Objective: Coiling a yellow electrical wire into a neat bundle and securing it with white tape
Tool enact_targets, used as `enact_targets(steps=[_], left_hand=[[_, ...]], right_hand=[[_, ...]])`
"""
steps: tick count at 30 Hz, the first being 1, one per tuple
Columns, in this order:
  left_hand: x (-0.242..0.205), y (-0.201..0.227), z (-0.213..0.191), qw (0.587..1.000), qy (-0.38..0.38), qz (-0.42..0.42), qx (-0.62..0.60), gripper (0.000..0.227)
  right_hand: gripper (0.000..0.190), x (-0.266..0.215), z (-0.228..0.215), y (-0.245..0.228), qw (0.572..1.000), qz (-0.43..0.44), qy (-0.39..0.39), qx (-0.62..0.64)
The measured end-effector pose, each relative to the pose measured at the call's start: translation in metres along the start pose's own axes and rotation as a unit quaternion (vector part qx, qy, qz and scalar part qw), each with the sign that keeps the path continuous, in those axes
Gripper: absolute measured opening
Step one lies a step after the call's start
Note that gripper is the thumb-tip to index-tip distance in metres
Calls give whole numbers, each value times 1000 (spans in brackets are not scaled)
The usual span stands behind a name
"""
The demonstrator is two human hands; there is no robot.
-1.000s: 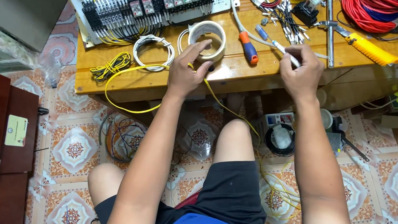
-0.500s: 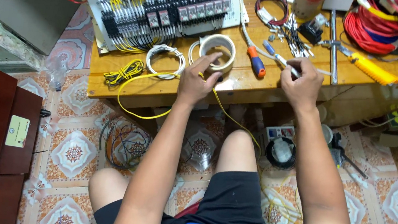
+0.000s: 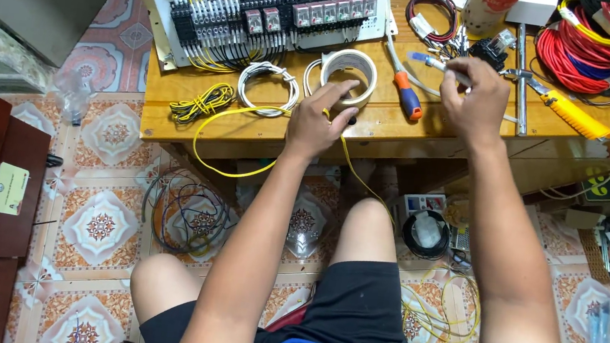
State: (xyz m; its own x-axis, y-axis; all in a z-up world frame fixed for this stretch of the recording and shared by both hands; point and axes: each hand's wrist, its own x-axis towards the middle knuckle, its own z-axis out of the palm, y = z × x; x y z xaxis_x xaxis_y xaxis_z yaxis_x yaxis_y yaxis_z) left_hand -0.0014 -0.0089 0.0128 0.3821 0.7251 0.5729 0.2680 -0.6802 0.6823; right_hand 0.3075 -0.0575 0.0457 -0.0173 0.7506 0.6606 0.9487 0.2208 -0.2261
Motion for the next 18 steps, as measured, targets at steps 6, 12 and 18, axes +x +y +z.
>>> enact_targets(steps=[6, 12, 18], left_hand=[[0, 1, -1, 1000, -3, -11, 9, 46], [1, 1, -1, 1000, -10, -8, 5, 47], [2, 3, -3, 1000, -15, -13, 1, 46]], right_hand=[[12, 47, -7, -14, 996, -10, -83, -37], [14, 63, -12, -15, 990, 64, -119, 32], [12, 69, -3, -17, 989, 73, -100, 79]])
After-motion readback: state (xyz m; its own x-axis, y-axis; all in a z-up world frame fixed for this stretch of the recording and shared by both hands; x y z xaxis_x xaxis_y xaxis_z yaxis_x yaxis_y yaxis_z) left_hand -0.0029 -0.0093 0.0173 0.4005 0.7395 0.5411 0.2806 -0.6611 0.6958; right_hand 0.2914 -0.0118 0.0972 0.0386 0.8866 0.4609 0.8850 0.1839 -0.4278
